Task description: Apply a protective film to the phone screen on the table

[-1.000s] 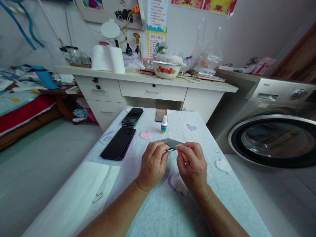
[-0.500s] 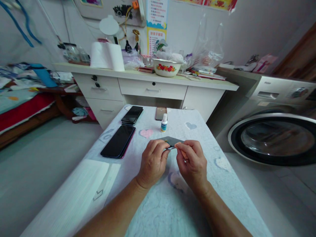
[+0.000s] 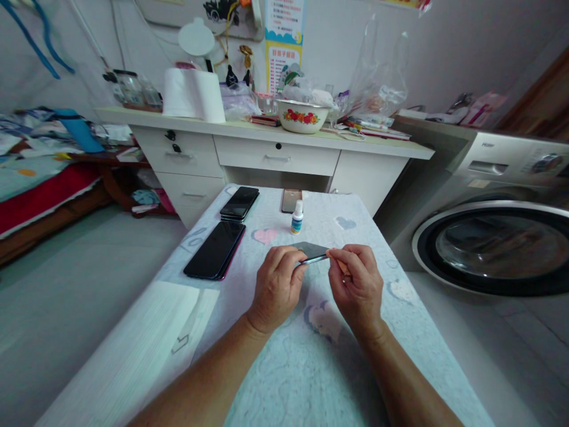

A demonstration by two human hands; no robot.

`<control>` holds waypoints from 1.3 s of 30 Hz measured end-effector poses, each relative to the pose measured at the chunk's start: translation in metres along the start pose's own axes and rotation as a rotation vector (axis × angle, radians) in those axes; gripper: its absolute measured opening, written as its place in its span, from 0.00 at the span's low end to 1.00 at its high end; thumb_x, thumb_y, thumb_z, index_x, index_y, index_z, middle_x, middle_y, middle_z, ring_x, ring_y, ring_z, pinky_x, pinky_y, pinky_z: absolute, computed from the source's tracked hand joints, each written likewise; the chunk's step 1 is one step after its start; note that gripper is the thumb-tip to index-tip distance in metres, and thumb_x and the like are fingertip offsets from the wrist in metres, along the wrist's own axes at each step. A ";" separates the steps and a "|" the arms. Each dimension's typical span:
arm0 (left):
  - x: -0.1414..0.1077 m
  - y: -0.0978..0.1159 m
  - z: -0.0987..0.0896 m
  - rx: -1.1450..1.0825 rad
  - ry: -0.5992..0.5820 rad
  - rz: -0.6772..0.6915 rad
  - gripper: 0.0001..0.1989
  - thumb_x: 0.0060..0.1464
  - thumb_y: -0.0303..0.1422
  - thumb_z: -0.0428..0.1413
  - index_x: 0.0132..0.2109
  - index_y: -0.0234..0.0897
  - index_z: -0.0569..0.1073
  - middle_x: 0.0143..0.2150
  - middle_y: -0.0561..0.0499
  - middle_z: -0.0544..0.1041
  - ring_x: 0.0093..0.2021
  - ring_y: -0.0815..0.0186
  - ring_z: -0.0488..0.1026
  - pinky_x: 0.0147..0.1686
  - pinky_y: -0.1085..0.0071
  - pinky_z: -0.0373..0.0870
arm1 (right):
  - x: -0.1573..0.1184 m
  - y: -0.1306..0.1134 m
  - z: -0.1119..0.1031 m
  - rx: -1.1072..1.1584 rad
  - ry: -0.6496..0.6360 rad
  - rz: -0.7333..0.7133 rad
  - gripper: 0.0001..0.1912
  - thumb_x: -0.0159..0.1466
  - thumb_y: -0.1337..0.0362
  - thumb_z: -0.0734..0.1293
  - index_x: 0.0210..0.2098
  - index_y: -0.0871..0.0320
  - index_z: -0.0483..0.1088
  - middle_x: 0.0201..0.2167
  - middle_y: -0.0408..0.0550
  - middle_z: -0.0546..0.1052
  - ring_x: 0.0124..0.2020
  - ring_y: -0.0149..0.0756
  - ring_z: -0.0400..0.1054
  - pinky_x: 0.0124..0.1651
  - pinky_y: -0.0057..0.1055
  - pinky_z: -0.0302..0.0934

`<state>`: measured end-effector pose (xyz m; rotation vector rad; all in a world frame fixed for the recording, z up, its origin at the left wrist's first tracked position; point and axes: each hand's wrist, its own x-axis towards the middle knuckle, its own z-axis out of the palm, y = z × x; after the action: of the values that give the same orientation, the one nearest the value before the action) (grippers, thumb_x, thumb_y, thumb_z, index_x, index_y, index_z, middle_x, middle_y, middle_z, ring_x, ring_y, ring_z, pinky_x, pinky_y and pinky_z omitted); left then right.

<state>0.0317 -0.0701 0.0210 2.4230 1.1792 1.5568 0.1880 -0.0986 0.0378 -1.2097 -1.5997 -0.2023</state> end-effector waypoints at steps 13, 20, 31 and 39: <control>-0.001 -0.001 0.001 0.004 0.023 -0.001 0.05 0.58 0.29 0.52 0.43 0.37 0.68 0.40 0.49 0.72 0.43 0.64 0.70 0.45 0.67 0.70 | 0.001 0.007 0.000 0.004 0.034 0.046 0.08 0.62 0.71 0.63 0.39 0.55 0.71 0.35 0.46 0.68 0.36 0.34 0.66 0.37 0.32 0.65; -0.002 -0.003 0.002 -0.007 0.014 -0.004 0.06 0.58 0.28 0.52 0.43 0.38 0.68 0.40 0.48 0.72 0.44 0.64 0.69 0.45 0.66 0.70 | -0.001 0.003 0.001 0.028 0.022 0.025 0.09 0.62 0.71 0.63 0.40 0.54 0.71 0.35 0.46 0.67 0.35 0.33 0.66 0.35 0.31 0.65; -0.002 -0.004 0.001 -0.003 0.022 -0.018 0.06 0.58 0.28 0.52 0.43 0.38 0.68 0.40 0.49 0.71 0.44 0.64 0.69 0.46 0.67 0.69 | -0.001 0.013 0.003 0.294 -0.027 0.450 0.06 0.63 0.62 0.65 0.37 0.58 0.71 0.31 0.45 0.70 0.28 0.30 0.66 0.29 0.27 0.63; -0.002 -0.002 0.000 0.027 0.017 -0.010 0.06 0.58 0.29 0.52 0.43 0.38 0.69 0.40 0.48 0.72 0.43 0.64 0.69 0.45 0.68 0.69 | -0.006 0.018 0.010 0.692 -0.132 0.770 0.14 0.61 0.55 0.67 0.40 0.59 0.68 0.20 0.38 0.68 0.18 0.25 0.59 0.14 0.18 0.50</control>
<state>0.0296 -0.0700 0.0187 2.4213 1.2203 1.5723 0.1948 -0.0869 0.0211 -1.1868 -1.0512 0.8660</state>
